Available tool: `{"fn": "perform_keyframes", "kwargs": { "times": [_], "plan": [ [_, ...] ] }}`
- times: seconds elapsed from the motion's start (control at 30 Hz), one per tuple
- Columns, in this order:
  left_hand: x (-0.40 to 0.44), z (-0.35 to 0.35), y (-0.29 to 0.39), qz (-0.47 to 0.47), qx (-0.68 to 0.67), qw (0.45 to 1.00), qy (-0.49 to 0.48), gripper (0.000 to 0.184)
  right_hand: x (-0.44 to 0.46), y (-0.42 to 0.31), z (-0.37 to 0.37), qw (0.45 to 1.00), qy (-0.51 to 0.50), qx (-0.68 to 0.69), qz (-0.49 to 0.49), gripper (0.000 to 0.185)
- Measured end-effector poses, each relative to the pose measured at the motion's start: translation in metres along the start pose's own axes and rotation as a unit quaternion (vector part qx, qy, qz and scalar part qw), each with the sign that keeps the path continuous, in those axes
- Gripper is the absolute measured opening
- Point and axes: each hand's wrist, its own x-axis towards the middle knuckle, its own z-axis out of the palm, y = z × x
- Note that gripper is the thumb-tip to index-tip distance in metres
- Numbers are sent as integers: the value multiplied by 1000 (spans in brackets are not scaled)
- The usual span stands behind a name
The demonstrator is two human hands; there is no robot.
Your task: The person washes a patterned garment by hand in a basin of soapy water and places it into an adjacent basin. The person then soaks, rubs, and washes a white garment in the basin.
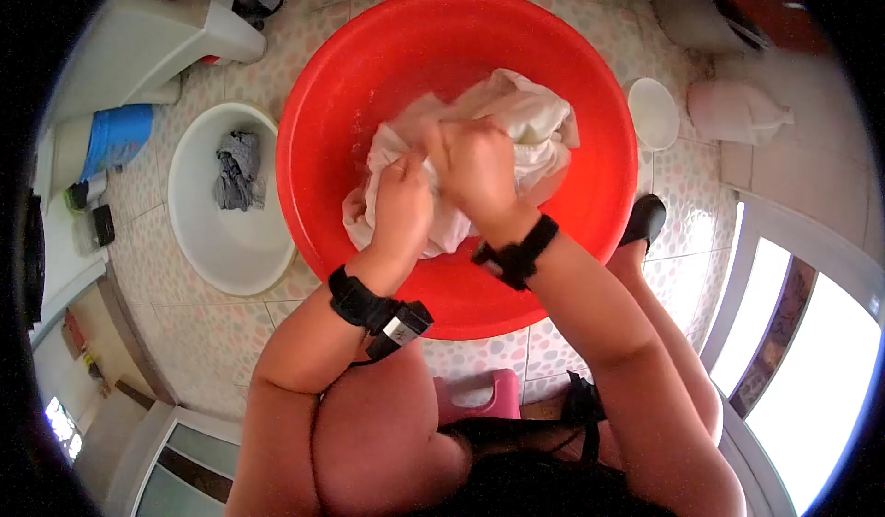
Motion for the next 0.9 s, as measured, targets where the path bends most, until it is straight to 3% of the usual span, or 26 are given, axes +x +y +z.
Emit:
{"fn": "perform_keyframes", "kwargs": {
  "times": [0.07,0.1,0.17,0.23,0.3,0.37,0.4,0.47,0.5,0.53,0.6,0.63,0.73,0.77,0.9],
  "plan": [
    [6,5,-2,51,-28,998,39,45,2,-5,-3,1000,13,-3,-2,13],
    [9,2,-5,55,-81,995,28,43,-4,-18,-3,998,-22,-26,-51,14],
    [3,0,-14,50,-180,982,-8,39,-3,-6,-2,999,-17,-29,-24,14],
    [8,5,-17,50,-158,986,-6,34,8,7,-6,999,4,-21,45,15],
    [12,2,-11,46,-140,989,6,29,4,-12,-6,1000,14,-6,-13,16],
    [5,-8,-4,-66,-221,971,-60,29,-3,-11,-6,997,-21,-32,-64,20],
    [6,-7,-4,-64,-219,971,-63,29,0,-5,-6,997,-18,-33,-64,20],
    [8,-2,-4,7,-21,999,-25,29,7,0,-8,998,9,-56,29,22],
    [9,2,-1,-31,-212,977,-10,31,4,-10,-5,998,24,-61,-19,23],
    [10,0,-1,-32,-214,976,-4,31,-3,-22,-7,999,22,14,-37,24],
    [7,-1,-3,-48,-193,980,-8,30,-1,-9,-7,998,-7,-56,-26,20],
    [3,1,0,-32,-82,996,6,29,2,-3,-5,998,-3,-58,-29,20],
    [9,-2,-2,5,-169,986,-8,38,4,2,0,998,21,-65,-15,15],
    [7,-11,12,-55,-179,982,-28,38,0,-9,-4,994,-7,-95,-49,12],
    [4,4,8,-16,-130,991,-1,35,1,4,-5,994,7,-82,-77,10]
  ]
}}
